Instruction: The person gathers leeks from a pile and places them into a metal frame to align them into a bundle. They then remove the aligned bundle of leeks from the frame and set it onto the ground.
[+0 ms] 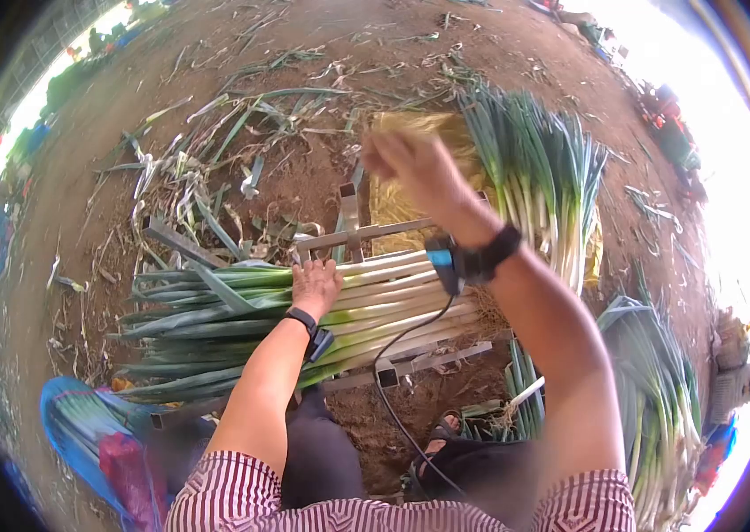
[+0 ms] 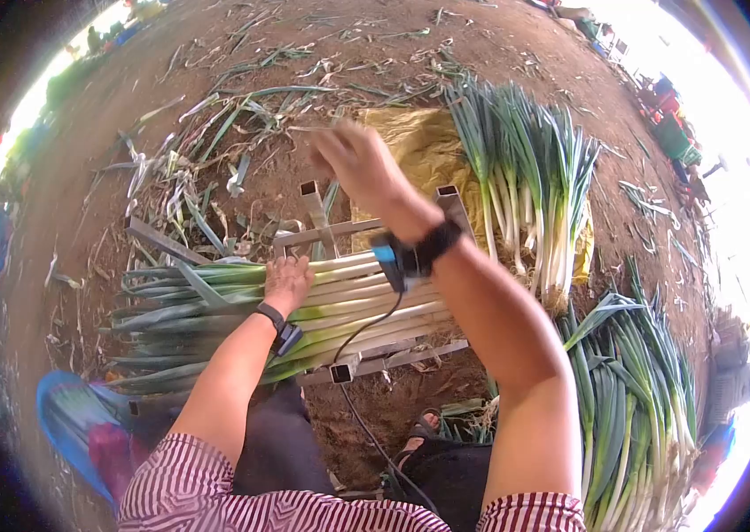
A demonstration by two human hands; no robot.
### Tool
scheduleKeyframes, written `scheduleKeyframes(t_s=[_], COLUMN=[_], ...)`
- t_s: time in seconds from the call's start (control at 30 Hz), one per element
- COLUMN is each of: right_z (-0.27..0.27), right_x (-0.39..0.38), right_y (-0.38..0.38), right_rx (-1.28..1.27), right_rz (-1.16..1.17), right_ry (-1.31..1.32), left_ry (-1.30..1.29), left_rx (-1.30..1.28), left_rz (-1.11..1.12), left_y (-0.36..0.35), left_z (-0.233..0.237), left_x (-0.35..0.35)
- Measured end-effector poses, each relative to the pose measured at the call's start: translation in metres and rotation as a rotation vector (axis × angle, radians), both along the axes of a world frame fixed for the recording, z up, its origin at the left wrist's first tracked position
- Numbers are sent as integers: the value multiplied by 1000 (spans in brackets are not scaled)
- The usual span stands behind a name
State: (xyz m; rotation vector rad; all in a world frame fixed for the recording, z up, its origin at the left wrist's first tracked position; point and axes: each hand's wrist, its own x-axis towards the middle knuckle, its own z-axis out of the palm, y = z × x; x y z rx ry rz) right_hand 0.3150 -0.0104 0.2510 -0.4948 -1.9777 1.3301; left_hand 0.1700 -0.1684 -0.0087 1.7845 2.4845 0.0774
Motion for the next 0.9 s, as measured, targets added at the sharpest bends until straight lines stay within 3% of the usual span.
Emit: scheduleKeyframes(t_s=[0.03,0.1,0.13,0.17,0.27,0.3,0.37,0.4,0.43,0.5,0.57,0.6,0.7,0.73,0.8,0.9], right_z=[16,99,139,178,184,184,151,124,81,-30,-134,-158,-247,-270,-299,-297], right_x=[-23,-17,-7,14,103,128,166,174,179,181,176,162,146,144,144,141], right_y=[17,-8,-34,-64,-26,-41,-70,-94,-103,-121,-129,-134,-129,-133,-133,-133], right_rx=[332,271,113,104,159,78,-72,-46,-111,4,231,197,583,578,576,498], right_rz=[69,149,167,97,328,336,319,80,70,59,-7,-100,-131,-162,-217,-186], right_ry=[34,227,299,169,-34,-237,-518,-922,-909,-1076,-1055,-1049,-981,-983,-983,-1060], left_ry=[-1,-6,-10,-11,-29,-26,-23,-8,-2,18,5,2,16,34,74,58], left_rx=[-19,-40,-19,-16,-1,-9,-27,-10,-12,-14,1,13,9,12,65,77], left_rz=[4,5,1,0,-5,-8,-10,-12,-18,-28,-26,-29,-22,-25,-31,-44], left_y=[-1,1,1,0,-1,-1,-2,-1,-2,-2,-2,-2,2,2,2,2], left_z=[0,5,4,3,0,1,3,-3,-5,-4,-6,-8,-8,-10,-17,-18], left_x=[0,0,0,0,0,0,1,1,1,0,-1,-2,-4,-4,-6,-6])
